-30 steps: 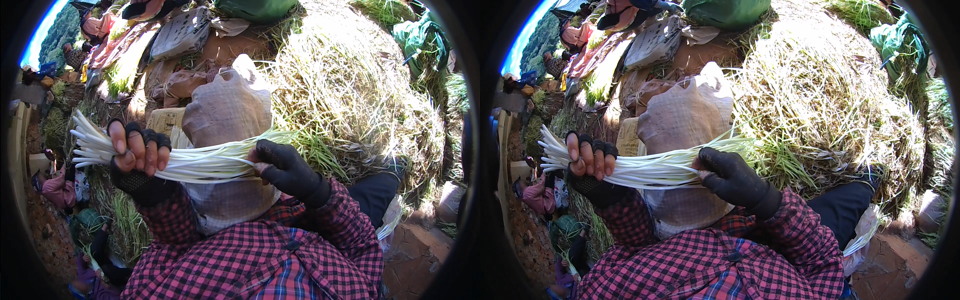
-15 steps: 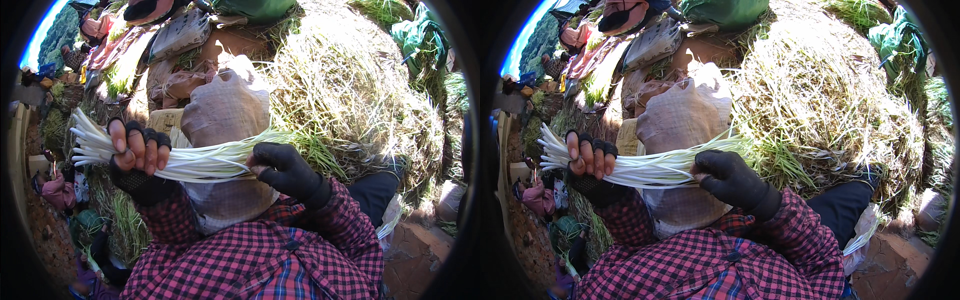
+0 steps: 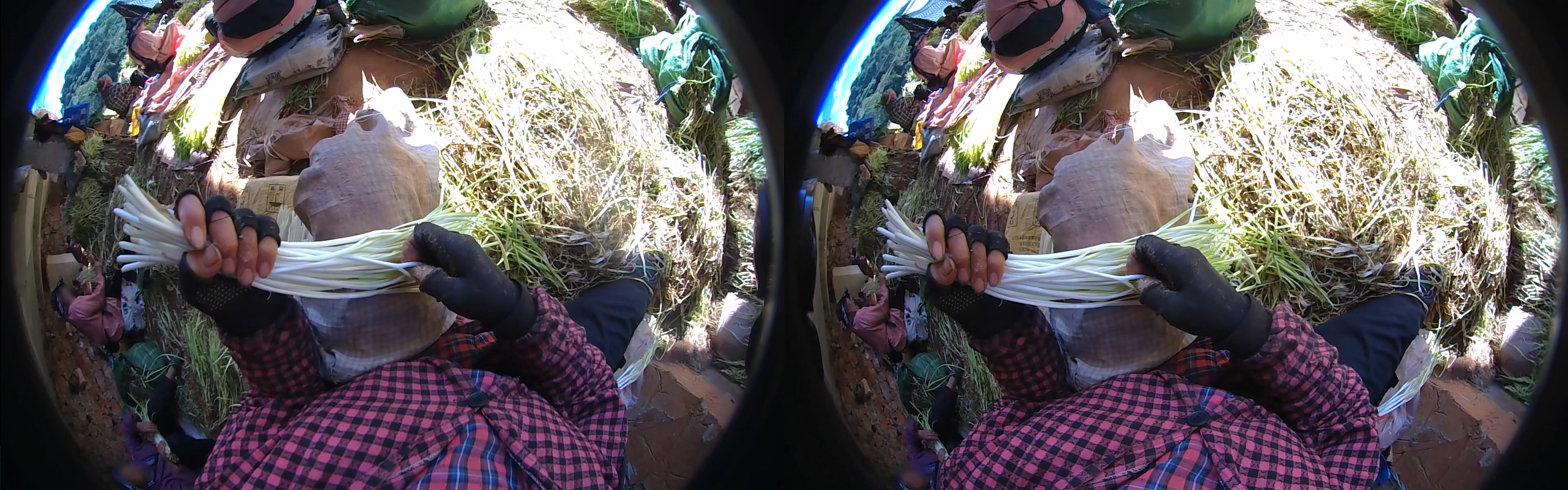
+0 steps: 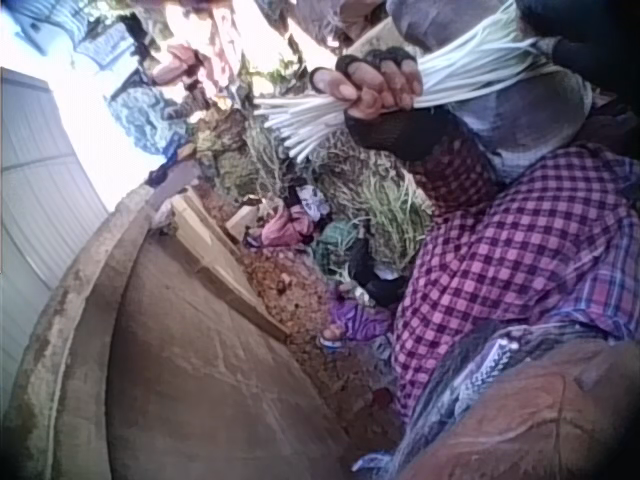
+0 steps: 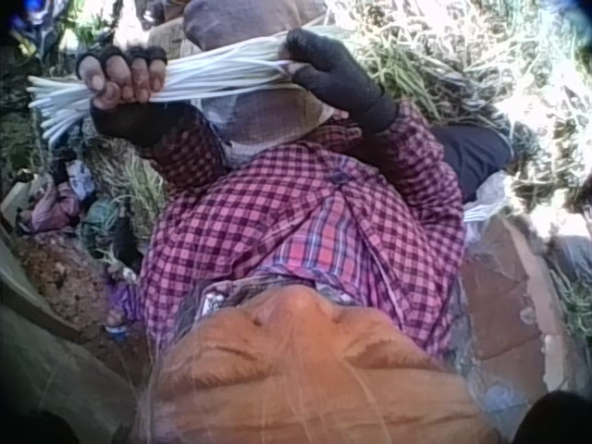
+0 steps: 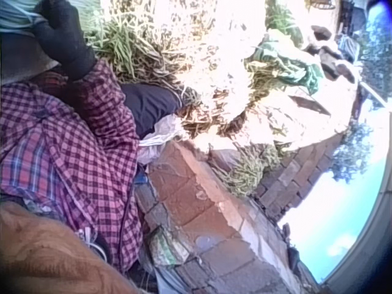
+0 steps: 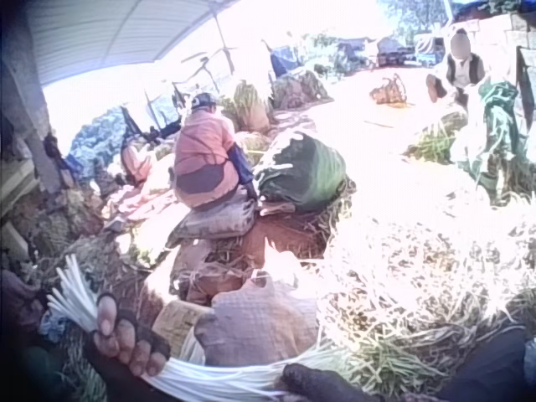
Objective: The person sits on the ground and processes long, white plant fibers by hand. They repeatedly pull, align, and separate strands from a large pile, occasionally placing processed bundles aside.
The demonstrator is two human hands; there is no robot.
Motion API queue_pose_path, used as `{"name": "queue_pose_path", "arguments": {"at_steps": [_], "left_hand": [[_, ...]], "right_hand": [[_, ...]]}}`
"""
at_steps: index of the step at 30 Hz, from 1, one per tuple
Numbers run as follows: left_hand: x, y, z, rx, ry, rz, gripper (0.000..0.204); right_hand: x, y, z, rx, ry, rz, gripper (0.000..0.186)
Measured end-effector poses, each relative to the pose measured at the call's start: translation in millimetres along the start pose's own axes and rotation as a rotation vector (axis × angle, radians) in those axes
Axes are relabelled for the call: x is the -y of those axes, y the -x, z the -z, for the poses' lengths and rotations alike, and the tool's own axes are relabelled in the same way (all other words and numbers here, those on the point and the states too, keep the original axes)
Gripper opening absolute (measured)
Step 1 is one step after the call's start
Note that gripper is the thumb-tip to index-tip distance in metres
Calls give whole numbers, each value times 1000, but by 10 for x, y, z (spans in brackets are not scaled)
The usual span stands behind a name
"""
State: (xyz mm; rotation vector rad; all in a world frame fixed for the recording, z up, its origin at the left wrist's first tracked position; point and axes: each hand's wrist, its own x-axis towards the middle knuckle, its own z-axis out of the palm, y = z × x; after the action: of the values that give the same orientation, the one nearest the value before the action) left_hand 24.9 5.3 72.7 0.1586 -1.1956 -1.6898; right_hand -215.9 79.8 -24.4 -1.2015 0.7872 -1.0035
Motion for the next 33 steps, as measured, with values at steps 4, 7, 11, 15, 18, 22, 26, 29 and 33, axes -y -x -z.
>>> {"name": "queue_pose_path", "arguments": {"at_steps": [4, 7, 11, 15, 18, 22, 26, 29, 33], "left_hand": [[19, -2, 36, 19, 16, 9, 14], [-10, 9, 31, 15, 11, 12, 14], [16, 6, 26, 9, 13, 10, 14], [19, 10, 5, -8, 5, 9, 14], [16, 9, -6, -17, 3, 7, 14], [44, 35, -31, -66, 53, -6, 14], [65, 4, -84, -33, 84, 6, 10], [75, -10, -116, -23, 99, 8, 9], [79, -13, -139, -39, 91, -3, 9]], "right_hand": [[16, -2, 17, 22, -13, 3, 18], [4, -7, 0, 4, -17, 4, 14], [4, -7, 25, 5, 37, -5, 14], [75, 2, 22, 9, -10, -126, 15], [94, 4, 31, 21, -61, -144, 15], [107, 8, 48, 46, -105, -149, 16], [75, 5, 47, 45, -125, -133, 16], [50, 10, 46, 39, -132, -152, 15], [36, -27, 83, 102, 22, -20, 13]]}}
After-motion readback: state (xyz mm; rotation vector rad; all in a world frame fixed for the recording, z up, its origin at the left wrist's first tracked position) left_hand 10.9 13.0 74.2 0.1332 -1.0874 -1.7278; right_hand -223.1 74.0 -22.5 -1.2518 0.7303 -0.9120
